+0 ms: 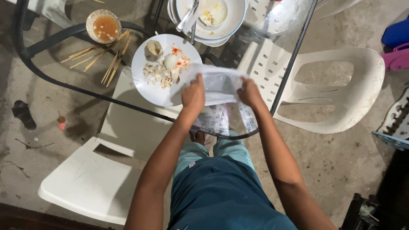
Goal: The person retrieves a bowl from a cabinet, places food items onto it from various plates on a table, and then stacks the used plates and bowls together.
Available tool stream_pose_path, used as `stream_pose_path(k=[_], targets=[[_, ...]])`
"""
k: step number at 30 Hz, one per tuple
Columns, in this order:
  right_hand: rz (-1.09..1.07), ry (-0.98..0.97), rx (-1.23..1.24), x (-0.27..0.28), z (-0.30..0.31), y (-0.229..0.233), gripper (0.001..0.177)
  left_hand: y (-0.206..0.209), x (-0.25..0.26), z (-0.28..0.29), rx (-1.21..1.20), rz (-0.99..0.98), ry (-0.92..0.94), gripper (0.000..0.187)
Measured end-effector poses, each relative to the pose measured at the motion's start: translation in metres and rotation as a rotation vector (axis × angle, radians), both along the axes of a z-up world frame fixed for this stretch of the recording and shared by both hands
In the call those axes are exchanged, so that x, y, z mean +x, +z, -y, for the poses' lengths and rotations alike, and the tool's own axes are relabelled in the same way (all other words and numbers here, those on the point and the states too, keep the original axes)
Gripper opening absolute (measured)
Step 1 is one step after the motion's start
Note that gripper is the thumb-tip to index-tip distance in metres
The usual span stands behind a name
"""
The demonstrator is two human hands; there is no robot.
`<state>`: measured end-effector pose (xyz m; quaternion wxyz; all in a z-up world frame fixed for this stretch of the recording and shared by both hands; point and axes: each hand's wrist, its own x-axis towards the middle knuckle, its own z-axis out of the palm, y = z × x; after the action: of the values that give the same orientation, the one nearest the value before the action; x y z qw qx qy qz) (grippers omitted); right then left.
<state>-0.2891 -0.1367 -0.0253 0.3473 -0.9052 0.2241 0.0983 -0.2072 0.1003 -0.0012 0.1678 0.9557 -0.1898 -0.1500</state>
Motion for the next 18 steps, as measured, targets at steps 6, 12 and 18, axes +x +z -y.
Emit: stream_pose_path(k=[6, 12, 18], targets=[[-0.196, -0.011, -0.238, 0.018, 0.021, 0.004, 0.077, 0.0, -0.02, 0.008, 0.05, -0.119, -0.077, 0.083], [-0.271, 0.215, -0.013, 0.011, 0.036, 0.024, 0.068, -0.017, -0.008, 0.022, 0.068, -0.394, 0.016, 0.102], [0.353, -0.086, 0.276, -0.002, 0.015, 0.015, 0.046, -0.007, -0.017, 0.008, 0.039, -0.366, 0.074, 0.094]])
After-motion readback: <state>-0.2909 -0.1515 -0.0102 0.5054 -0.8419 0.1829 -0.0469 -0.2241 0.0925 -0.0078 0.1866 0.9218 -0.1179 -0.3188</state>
